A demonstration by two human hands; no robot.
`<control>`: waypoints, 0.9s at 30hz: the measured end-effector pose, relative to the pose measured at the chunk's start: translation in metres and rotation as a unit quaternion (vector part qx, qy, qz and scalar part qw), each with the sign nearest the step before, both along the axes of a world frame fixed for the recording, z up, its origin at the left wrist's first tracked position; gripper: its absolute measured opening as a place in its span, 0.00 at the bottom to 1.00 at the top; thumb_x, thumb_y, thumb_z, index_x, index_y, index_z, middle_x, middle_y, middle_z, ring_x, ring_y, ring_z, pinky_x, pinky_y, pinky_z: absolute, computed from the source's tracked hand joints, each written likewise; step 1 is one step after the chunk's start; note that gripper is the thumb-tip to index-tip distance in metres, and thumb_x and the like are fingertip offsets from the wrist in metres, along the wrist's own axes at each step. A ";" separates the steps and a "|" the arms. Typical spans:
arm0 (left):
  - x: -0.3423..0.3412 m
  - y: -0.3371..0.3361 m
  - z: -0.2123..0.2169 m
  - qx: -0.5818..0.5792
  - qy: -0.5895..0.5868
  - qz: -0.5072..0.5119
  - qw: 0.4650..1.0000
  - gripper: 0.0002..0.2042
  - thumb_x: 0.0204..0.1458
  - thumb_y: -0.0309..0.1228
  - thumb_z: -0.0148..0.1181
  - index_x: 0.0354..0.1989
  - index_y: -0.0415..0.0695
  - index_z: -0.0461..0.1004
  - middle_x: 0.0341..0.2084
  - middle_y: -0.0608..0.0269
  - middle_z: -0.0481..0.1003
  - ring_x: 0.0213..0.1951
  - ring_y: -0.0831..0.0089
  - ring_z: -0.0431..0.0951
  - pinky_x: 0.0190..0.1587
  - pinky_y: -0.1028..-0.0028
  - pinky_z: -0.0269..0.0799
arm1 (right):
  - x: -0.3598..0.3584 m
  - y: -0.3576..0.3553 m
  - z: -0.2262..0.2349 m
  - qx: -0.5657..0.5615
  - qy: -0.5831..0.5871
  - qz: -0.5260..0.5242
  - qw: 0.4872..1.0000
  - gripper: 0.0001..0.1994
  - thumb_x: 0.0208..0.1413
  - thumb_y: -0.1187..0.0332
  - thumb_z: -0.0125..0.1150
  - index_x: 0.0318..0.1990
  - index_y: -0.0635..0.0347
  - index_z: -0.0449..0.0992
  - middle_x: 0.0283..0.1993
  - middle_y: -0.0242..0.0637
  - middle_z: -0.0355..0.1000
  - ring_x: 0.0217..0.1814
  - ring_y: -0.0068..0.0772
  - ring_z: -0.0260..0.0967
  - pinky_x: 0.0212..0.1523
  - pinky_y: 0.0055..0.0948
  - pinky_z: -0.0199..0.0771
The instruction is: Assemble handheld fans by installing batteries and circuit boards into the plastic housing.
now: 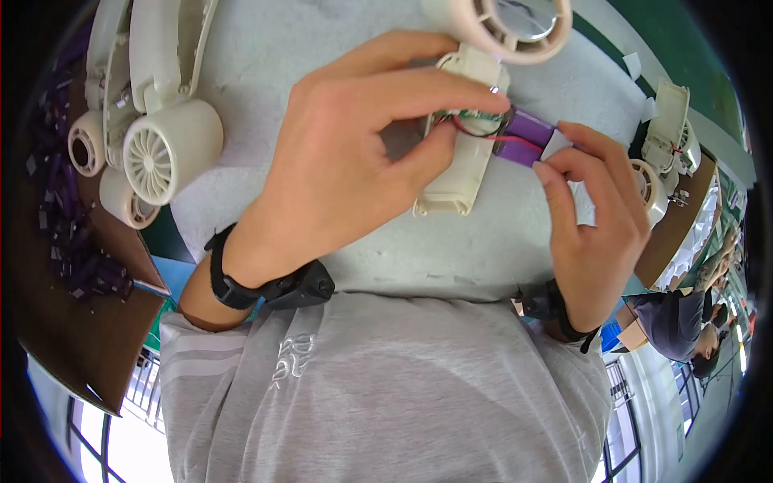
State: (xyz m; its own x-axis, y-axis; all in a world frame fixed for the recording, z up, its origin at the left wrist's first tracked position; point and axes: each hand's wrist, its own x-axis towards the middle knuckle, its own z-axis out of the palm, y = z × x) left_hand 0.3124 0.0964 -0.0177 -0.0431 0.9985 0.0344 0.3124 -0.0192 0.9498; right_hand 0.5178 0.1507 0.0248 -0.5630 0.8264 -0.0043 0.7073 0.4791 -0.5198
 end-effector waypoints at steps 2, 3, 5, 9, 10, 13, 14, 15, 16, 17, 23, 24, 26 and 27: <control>-0.004 0.002 0.001 -0.005 0.009 0.005 1.000 0.17 0.41 0.14 0.56 0.41 0.42 0.81 0.47 0.54 0.74 0.39 0.71 0.78 0.40 0.76 0.73 | 0.000 0.002 -0.006 0.002 0.010 0.011 1.000 0.04 0.47 0.79 0.61 0.31 0.67 0.73 0.44 0.43 0.72 0.39 0.36 0.72 0.39 0.29 0.70; -0.004 0.002 0.003 0.012 0.023 0.002 1.000 0.17 0.41 0.14 0.56 0.41 0.42 0.81 0.47 0.54 0.74 0.39 0.71 0.78 0.40 0.76 0.73 | 0.002 0.001 -0.007 -0.006 0.010 0.027 1.000 0.05 0.48 0.80 0.59 0.32 0.67 0.71 0.45 0.44 0.70 0.40 0.38 0.70 0.39 0.29 0.69; -0.001 0.003 0.003 -0.006 -0.024 -0.001 1.000 0.15 0.43 0.15 0.58 0.39 0.44 0.81 0.44 0.50 0.74 0.34 0.65 0.81 0.37 0.74 0.77 | 0.001 0.003 -0.007 0.020 0.023 0.039 0.999 0.05 0.49 0.81 0.58 0.33 0.67 0.69 0.45 0.45 0.67 0.41 0.40 0.68 0.40 0.30 0.68; -0.002 0.001 0.007 -0.004 -0.009 -0.014 1.000 0.15 0.43 0.15 0.58 0.40 0.44 0.81 0.46 0.51 0.73 0.36 0.65 0.81 0.39 0.73 0.77 | 0.008 0.003 -0.007 -0.009 0.034 0.052 0.998 0.07 0.49 0.82 0.54 0.34 0.65 0.64 0.47 0.48 0.62 0.41 0.43 0.65 0.40 0.31 0.67; -0.002 0.000 0.007 -0.023 -0.006 -0.014 1.000 0.16 0.43 0.15 0.58 0.40 0.44 0.81 0.47 0.51 0.73 0.37 0.65 0.80 0.39 0.73 0.77 | 0.012 0.003 -0.006 -0.047 0.044 0.041 0.997 0.08 0.49 0.82 0.54 0.34 0.64 0.64 0.47 0.47 0.62 0.41 0.42 0.65 0.39 0.31 0.67; -0.001 -0.003 0.004 0.005 -0.012 -0.008 1.000 0.16 0.43 0.16 0.57 0.40 0.44 0.81 0.47 0.52 0.74 0.36 0.65 0.80 0.38 0.73 0.77 | 0.038 0.021 -0.001 -0.083 0.103 0.038 0.991 0.07 0.49 0.82 0.54 0.34 0.63 0.64 0.46 0.45 0.63 0.39 0.37 0.65 0.38 0.30 0.67; -0.001 -0.004 0.005 0.006 -0.019 -0.004 1.000 0.16 0.43 0.16 0.57 0.40 0.44 0.81 0.47 0.53 0.74 0.35 0.65 0.80 0.38 0.73 0.77 | 0.054 0.029 0.001 -0.096 0.146 0.043 0.984 0.06 0.50 0.82 0.53 0.34 0.62 0.65 0.45 0.44 0.64 0.39 0.34 0.65 0.38 0.29 0.67; -0.001 -0.005 0.006 0.019 -0.014 -0.006 1.000 0.16 0.43 0.16 0.57 0.40 0.44 0.81 0.47 0.53 0.74 0.35 0.65 0.80 0.38 0.73 0.77 | 0.076 0.034 -0.008 -0.136 0.339 -0.099 0.926 0.06 0.51 0.80 0.53 0.36 0.64 0.65 0.41 0.43 0.65 0.38 0.34 0.65 0.35 0.28 0.67; 0.000 -0.002 0.006 0.019 -0.012 -0.010 1.000 0.16 0.42 0.16 0.58 0.40 0.44 0.81 0.47 0.53 0.74 0.35 0.65 0.80 0.38 0.73 0.76 | 0.093 0.035 -0.018 -0.167 0.513 -0.237 0.808 0.07 0.53 0.79 0.53 0.39 0.65 0.66 0.38 0.41 0.66 0.37 0.34 0.66 0.32 0.27 0.67; 0.000 -0.001 0.007 0.015 -0.007 -0.013 1.000 0.16 0.42 0.16 0.58 0.40 0.44 0.81 0.46 0.54 0.74 0.35 0.65 0.80 0.37 0.73 0.76 | 0.088 0.032 -0.019 -0.157 0.521 -0.238 0.805 0.07 0.53 0.79 0.53 0.39 0.65 0.66 0.38 0.41 0.66 0.37 0.34 0.66 0.32 0.27 0.67; -0.009 0.005 -0.002 0.038 0.023 -0.036 0.998 0.17 0.41 0.18 0.60 0.41 0.45 0.81 0.44 0.55 0.76 0.34 0.67 0.80 0.36 0.74 0.76 | 0.002 0.013 -0.018 0.031 0.191 0.111 0.975 0.27 0.42 0.72 0.70 0.53 0.60 0.70 0.48 0.42 0.67 0.44 0.40 0.68 0.47 0.34 0.70; -0.007 0.006 0.000 0.040 0.028 -0.034 0.998 0.17 0.41 0.19 0.60 0.41 0.45 0.81 0.43 0.55 0.77 0.34 0.68 0.80 0.36 0.74 0.76 | 0.004 0.012 -0.020 0.029 0.194 0.107 0.975 0.27 0.42 0.72 0.70 0.53 0.60 0.70 0.48 0.42 0.67 0.44 0.40 0.68 0.47 0.34 0.70; -0.008 0.009 0.002 0.043 0.040 -0.024 0.998 0.17 0.40 0.20 0.61 0.41 0.45 0.82 0.42 0.55 0.77 0.34 0.68 0.80 0.36 0.73 0.76 | 0.005 0.019 -0.035 0.073 0.146 0.151 0.975 0.29 0.40 0.72 0.70 0.55 0.59 0.69 0.49 0.43 0.68 0.44 0.42 0.68 0.47 0.36 0.71; -0.008 0.010 0.004 0.040 0.044 -0.022 0.998 0.17 0.40 0.20 0.61 0.41 0.45 0.82 0.42 0.55 0.77 0.34 0.68 0.80 0.36 0.73 0.76 | 0.005 0.020 -0.039 0.095 0.123 0.176 0.972 0.31 0.40 0.72 0.70 0.56 0.58 0.69 0.49 0.43 0.68 0.44 0.43 0.68 0.47 0.36 0.71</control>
State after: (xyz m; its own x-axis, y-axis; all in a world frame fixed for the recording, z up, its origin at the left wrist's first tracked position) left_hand 0.3041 0.1060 -0.0139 0.0079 0.9933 0.1157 0.3924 -0.1095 0.9133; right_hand 0.5232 0.1710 -0.0140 -0.7760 0.5554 0.2990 0.3483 0.7725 -0.5310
